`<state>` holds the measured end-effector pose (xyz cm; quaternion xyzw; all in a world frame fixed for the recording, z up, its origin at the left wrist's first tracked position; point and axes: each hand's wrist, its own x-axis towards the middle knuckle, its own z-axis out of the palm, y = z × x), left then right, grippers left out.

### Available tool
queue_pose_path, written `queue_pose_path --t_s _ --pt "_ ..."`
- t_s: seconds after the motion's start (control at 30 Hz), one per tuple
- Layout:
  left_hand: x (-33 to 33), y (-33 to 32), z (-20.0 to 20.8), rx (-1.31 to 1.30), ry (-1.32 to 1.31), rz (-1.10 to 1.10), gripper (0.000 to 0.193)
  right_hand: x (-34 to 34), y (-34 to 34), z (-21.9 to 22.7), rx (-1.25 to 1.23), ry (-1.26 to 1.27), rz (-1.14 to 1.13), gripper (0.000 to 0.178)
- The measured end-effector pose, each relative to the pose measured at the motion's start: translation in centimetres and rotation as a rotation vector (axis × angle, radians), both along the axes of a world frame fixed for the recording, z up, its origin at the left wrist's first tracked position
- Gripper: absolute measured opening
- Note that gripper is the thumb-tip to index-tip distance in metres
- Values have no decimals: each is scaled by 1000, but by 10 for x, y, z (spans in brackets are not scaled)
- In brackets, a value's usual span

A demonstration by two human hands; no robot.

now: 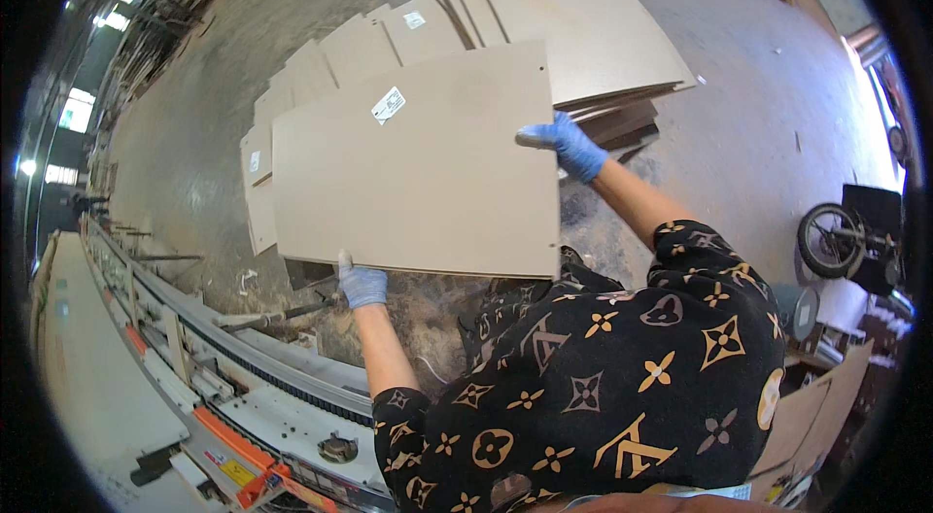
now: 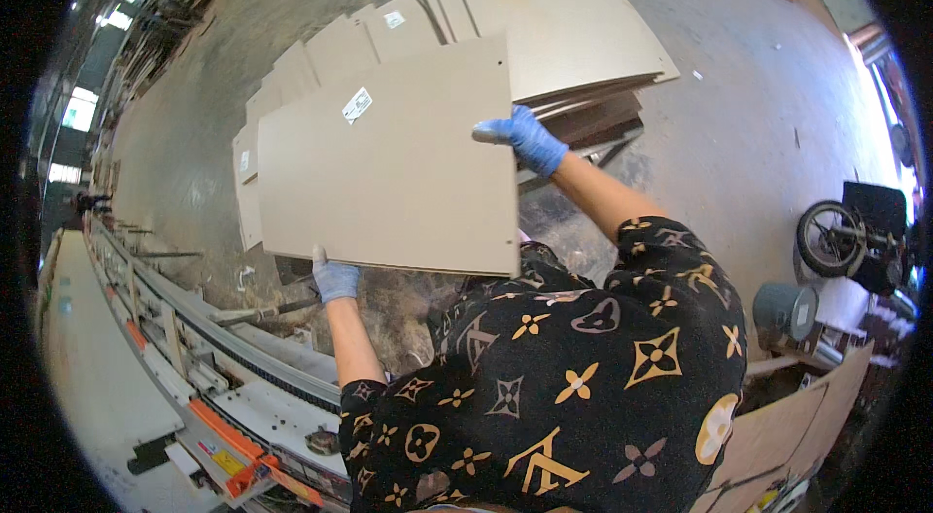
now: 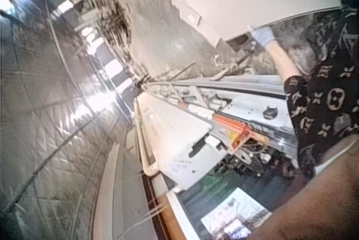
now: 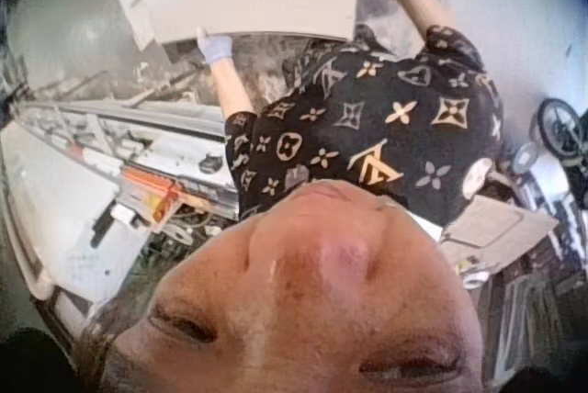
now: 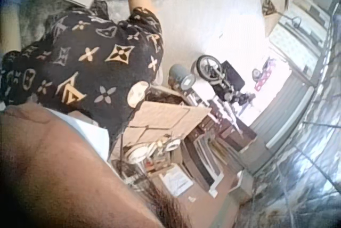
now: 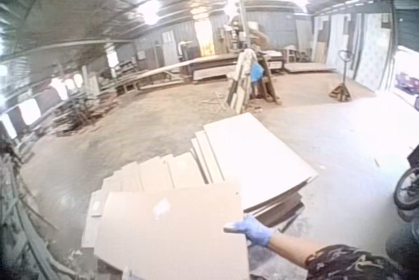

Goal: The person repeatedly picks up flat wooden panels from a conveyor belt and stacks them on the floor. The person wears blue gloves and handles the panels one at a time, placing them in a growing pile.

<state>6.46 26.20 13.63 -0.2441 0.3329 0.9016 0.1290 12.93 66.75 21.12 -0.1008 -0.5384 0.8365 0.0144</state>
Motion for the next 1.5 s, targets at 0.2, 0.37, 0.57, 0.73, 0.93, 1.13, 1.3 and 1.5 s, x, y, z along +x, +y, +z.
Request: queue_pose_path --t_s 0.2,0.37,0.57,0.73,0.93,1.13,1.3,1.5 --pt "54 13 -2 -157 222 -219 55 -10 -115 -51 -221 -42 -254 35" --pt "93 -24 -39 -316 330 -323 61 29 -182 -94 -344 -247 -139 35" --pt "121 -66 -75 274 244 311 66 39 -230 -131 -622 -739 1070 26" --pt "129 -22 -94 -78 233 142 62 35 -262 -101 -67 -310 1191 26" --pt "118 48 -99 -663 199 -178 51 -42 -204 -48 366 152 941 33" --pt "149 -26 -37 -267 174 326 40 -197 -150 -6 951 206 688 46" --pt "219 -97 10 -342 67 249 28 -314 -179 -5 1610 309 548 64" --pt "276 -52 56 -279 56 478 48 -367 -239 -49 1644 381 831 69"
